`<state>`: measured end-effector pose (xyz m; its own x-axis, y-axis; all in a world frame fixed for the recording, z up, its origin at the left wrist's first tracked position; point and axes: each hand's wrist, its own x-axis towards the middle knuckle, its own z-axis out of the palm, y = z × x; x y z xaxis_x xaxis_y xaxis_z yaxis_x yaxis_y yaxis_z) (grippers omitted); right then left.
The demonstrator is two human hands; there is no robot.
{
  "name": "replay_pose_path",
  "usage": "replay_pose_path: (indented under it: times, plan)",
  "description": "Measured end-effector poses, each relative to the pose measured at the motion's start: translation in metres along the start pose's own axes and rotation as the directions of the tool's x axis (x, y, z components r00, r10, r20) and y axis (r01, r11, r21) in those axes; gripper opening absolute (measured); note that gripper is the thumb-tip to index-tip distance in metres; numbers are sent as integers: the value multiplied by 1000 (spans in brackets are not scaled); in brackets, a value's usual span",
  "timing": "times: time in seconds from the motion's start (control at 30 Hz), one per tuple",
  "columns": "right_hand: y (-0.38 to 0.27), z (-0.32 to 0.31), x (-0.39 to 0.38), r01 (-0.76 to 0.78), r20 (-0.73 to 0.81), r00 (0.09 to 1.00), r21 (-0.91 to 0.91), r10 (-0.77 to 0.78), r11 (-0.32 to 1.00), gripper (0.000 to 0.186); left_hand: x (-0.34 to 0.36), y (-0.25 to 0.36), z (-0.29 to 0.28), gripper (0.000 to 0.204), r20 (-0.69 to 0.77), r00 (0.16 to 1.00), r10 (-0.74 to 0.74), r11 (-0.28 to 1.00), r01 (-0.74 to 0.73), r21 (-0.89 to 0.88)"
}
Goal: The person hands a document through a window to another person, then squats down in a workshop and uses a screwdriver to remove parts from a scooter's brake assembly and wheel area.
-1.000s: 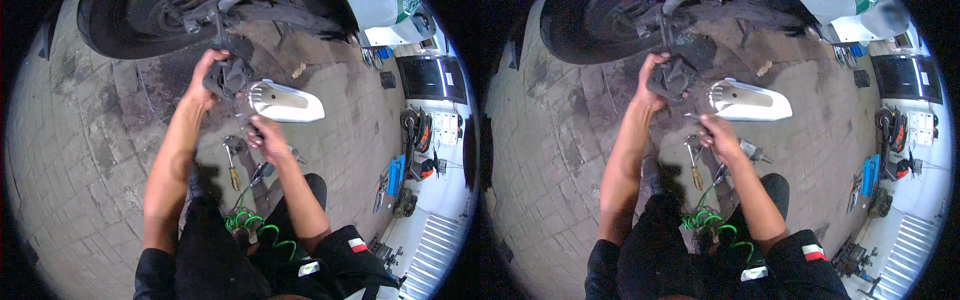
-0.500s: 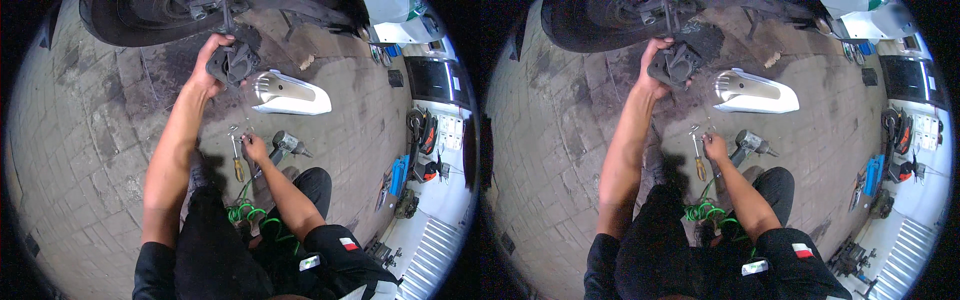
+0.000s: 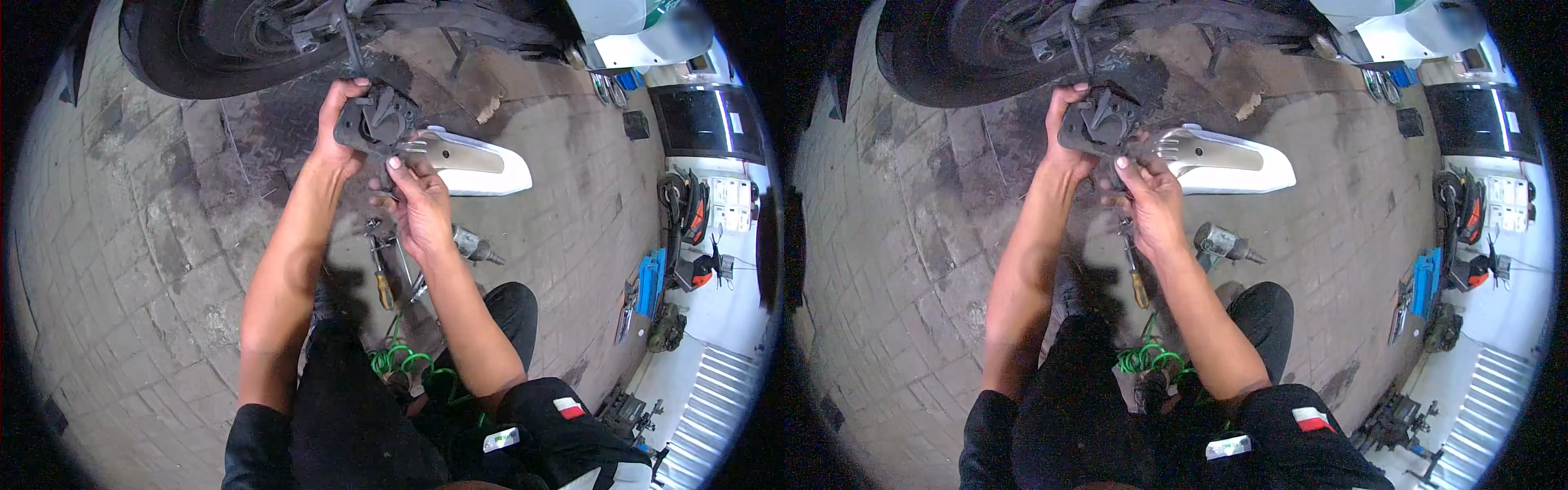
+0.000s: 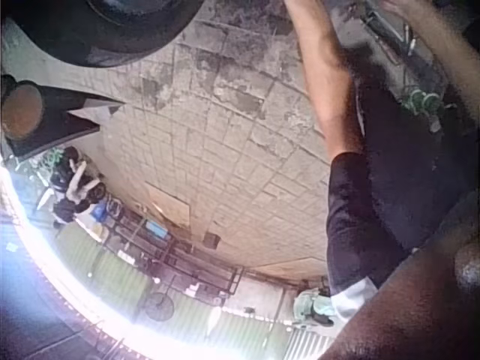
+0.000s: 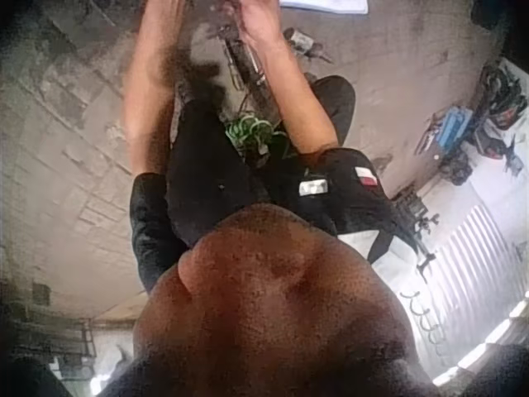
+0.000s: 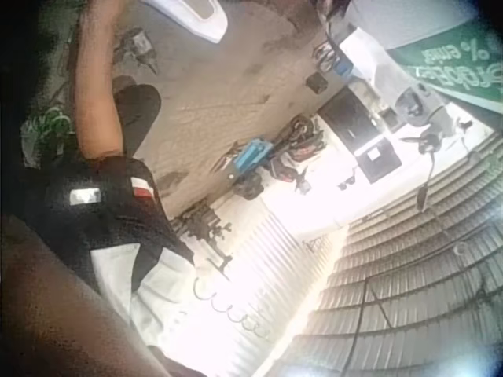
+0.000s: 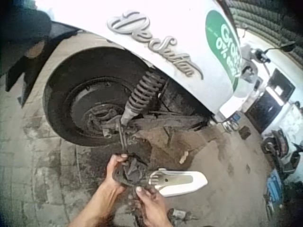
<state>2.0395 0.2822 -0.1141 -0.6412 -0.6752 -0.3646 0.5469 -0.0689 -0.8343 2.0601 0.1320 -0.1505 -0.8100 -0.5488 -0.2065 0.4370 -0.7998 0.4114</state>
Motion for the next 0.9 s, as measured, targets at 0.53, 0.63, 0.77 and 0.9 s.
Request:
replay_pose_path:
  times: [0.53, 0.63, 0.77, 0.9]
  plan:
    - [157, -150, 25, -221, -96, 974, -590, 204, 776, 22, -16, 20, -1, 43, 120, 986, -112, 994, 111, 15]
    - [153, -154, 37, -241, -174, 969, -521, 174, 819, 19, -16, 22, -1, 50, 66, 991, -115, 993, 113, 31]
    - [140, -172, 58, -163, -255, 967, -682, -22, 713, 27, -9, 18, 2, 54, 78, 987, -142, 989, 138, 59]
    - [95, -116, 48, -123, -212, 975, -289, 62, 949, 38, -18, 26, 0, 39, 48, 990, -130, 990, 128, 53]
